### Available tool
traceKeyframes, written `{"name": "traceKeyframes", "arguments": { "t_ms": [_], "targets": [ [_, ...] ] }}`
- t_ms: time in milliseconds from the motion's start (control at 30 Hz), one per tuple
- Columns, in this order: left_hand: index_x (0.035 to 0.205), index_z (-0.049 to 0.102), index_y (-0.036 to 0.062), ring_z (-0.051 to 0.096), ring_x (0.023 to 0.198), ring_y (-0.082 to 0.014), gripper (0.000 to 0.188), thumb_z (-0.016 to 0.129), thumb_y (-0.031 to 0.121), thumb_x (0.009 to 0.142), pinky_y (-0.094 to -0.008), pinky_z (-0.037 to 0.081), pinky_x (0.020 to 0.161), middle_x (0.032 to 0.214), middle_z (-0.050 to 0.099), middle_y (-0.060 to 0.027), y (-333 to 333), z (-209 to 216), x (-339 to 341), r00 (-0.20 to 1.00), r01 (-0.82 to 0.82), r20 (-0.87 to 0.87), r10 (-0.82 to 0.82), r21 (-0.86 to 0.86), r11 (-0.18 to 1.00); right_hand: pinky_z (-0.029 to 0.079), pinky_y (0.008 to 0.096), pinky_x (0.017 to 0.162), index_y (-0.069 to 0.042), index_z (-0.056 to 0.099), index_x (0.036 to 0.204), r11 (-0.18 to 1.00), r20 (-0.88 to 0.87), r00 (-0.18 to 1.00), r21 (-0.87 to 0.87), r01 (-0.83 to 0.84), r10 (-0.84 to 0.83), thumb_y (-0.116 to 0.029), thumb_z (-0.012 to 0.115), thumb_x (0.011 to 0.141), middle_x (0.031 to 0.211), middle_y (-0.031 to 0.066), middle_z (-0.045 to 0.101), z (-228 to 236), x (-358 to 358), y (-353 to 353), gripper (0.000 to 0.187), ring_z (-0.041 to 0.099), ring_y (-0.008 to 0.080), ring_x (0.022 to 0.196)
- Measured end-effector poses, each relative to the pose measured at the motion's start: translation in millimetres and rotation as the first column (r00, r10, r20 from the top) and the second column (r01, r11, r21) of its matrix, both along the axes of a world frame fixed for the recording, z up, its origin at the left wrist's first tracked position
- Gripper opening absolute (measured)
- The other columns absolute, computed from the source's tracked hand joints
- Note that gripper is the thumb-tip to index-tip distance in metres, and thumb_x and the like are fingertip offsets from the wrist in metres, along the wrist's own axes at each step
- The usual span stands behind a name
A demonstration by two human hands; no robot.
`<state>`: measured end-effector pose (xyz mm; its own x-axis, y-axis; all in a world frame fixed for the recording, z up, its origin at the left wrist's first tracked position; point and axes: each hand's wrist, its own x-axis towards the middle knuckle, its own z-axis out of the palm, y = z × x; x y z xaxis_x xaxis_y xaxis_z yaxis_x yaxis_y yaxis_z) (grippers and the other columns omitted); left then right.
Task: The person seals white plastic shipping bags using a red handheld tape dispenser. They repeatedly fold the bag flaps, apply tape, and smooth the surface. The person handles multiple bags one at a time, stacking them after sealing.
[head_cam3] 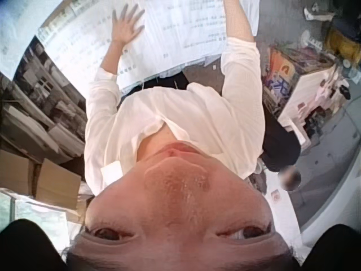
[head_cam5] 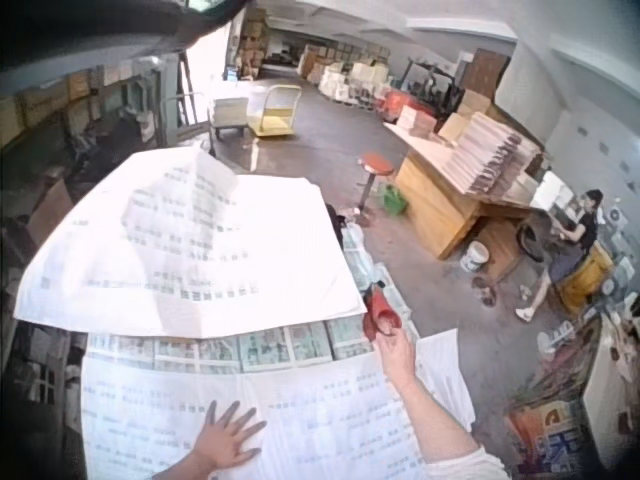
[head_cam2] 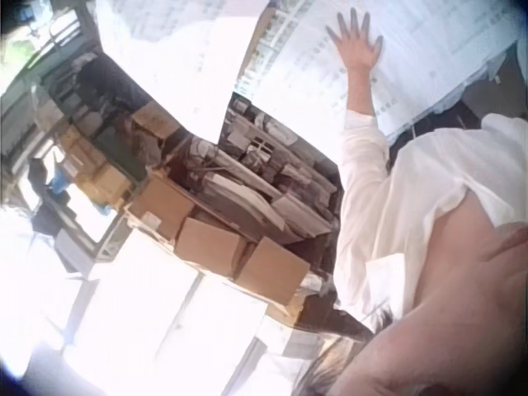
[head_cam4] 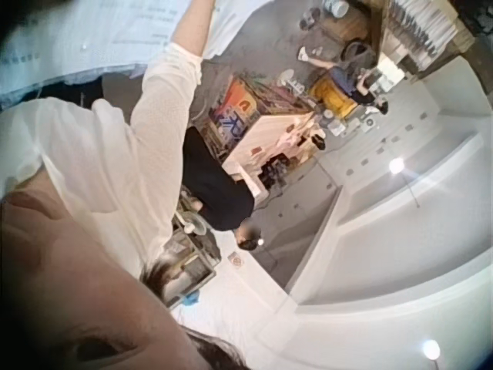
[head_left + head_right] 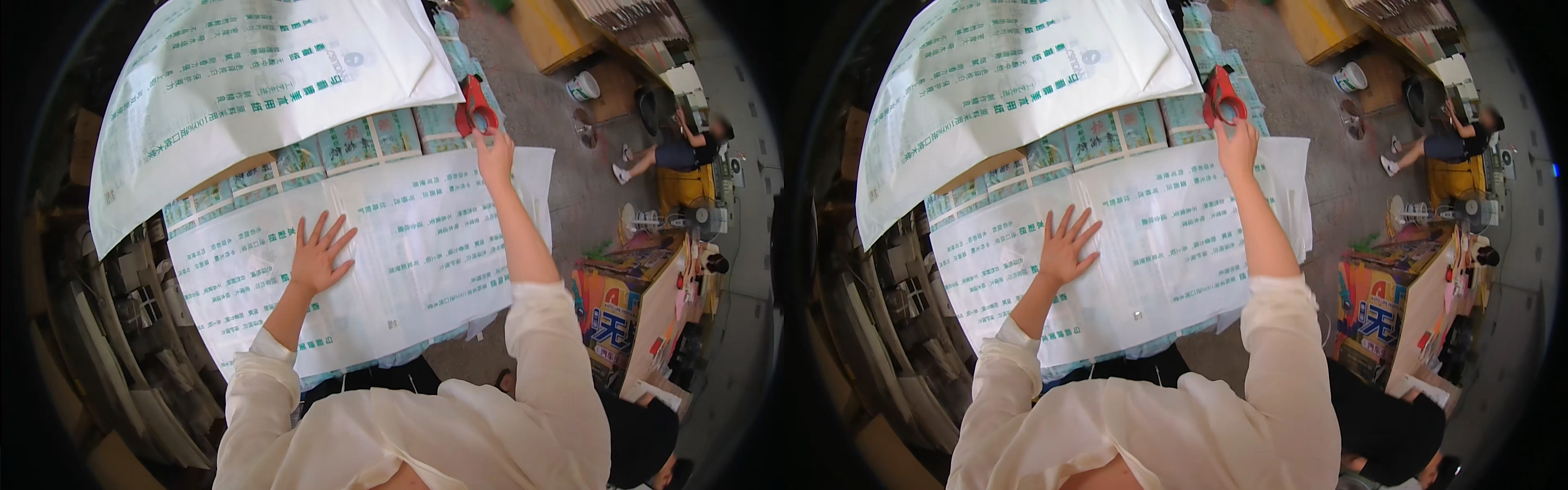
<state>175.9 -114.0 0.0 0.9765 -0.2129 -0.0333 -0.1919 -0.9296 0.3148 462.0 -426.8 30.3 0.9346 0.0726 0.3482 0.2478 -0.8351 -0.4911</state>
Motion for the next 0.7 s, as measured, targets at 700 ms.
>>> {"name": "traceKeyframes", "arguments": {
  "t_ms": [700],
  "targets": [
    [0.142,0.042,0.0332,0.017,0.145,-0.0272,0.059,0.052,0.051,0.087,-0.0599,0.003,0.115,0.154,0.029,0.0017,8.8,-0.1,-11.1,1.0,-0.031,0.0,0.031,-0.013,0.999,0.047,0.0338,0.072,0.003,0.057,0.102,0.283,-0.447,0.783,0.892,0.353,0.432,-0.031,0.045,0.099,0.068,0.004,0.057,121.5,-69.4,-6.4,0.036,0.055,0.0144,0.058]
  ]
}}
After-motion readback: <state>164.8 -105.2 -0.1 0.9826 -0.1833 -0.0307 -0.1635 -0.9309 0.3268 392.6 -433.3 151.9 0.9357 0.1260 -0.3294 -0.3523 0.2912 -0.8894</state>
